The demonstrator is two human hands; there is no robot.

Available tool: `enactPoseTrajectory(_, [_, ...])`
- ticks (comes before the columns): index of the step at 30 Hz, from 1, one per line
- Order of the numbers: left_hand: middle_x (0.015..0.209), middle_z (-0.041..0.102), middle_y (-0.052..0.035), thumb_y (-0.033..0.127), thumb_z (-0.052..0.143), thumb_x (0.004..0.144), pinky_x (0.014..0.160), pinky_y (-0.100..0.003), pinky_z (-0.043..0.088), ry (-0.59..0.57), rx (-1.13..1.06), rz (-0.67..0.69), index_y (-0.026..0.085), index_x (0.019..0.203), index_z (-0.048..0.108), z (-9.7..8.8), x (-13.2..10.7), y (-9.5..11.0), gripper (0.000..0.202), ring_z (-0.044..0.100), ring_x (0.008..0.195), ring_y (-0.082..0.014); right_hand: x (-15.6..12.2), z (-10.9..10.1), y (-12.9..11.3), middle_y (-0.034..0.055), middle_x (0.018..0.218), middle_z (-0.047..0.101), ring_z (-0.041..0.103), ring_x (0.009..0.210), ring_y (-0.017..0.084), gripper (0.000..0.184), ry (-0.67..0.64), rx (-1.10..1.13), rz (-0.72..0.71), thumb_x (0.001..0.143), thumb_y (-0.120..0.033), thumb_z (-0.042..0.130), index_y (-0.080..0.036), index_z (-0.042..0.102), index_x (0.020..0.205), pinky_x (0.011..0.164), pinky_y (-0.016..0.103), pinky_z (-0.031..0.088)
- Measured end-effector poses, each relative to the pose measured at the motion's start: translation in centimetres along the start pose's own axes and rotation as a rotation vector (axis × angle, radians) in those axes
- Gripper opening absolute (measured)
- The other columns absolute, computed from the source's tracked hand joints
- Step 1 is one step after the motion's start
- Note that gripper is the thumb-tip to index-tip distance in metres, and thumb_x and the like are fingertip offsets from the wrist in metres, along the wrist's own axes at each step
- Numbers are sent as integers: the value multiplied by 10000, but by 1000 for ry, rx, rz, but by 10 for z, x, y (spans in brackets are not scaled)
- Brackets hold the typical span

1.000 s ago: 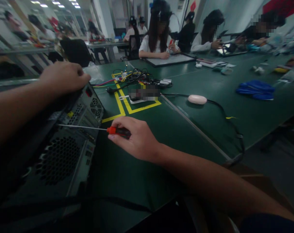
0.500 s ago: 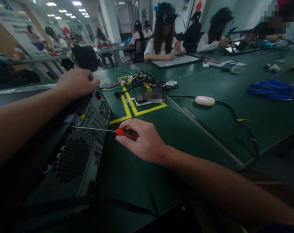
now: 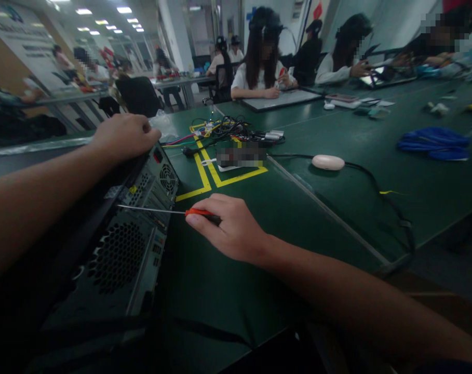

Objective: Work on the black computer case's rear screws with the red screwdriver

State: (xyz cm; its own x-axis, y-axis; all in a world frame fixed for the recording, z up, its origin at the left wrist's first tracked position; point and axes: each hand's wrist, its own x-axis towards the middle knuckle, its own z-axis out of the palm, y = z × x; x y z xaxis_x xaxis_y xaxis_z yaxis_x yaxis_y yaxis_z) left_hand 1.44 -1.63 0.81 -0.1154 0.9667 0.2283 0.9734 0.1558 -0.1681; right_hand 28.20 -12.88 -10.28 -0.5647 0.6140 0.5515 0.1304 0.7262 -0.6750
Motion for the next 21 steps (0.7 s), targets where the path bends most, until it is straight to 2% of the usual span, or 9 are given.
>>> enactPoseTrajectory(3, [1291, 717, -260, 565, 370, 921, 1061, -534, 513, -11, 6, -5, 103, 1205, 734, 0, 0, 0, 653, 653, 1223, -408, 0, 1, 0, 47, 994, 748, 677, 886, 170, 224, -4, 36, 23, 1049, -387, 650, -176, 725, 1058, 814, 296, 484])
enactPoseTrajectory(7, [1283, 715, -265, 536, 344, 937, 1035, -548, 521, 14, 15, 5, 92, 1221, 733, 1, 0, 0, 655, 654, 1227, -425, -1, 1, 1, 17, 988, 724, 646, 822, 164, 256, -4, 30, 35, 945, -382, 759, -202, 657, 1095, 777, 296, 481])
enactPoseTrajectory(12, [1281, 719, -265, 536, 336, 946, 1024, -532, 527, -8, 31, 14, 95, 1222, 729, 1, 0, -1, 652, 661, 1206, -412, -1, 1, 3, 13, 964, 703, 629, 809, 163, 144, -11, 21, 3, 970, -299, 705, -205, 632, 1052, 765, 298, 465])
enactPoseTrajectory(21, [1290, 712, -272, 539, 348, 944, 1033, -543, 532, -14, 26, 8, 93, 1208, 729, 0, 0, -1, 643, 663, 1217, -420, -1, 0, 2, 17, 989, 709, 644, 844, 172, 139, -31, 5, 8, 996, -328, 670, -213, 627, 1060, 783, 304, 472])
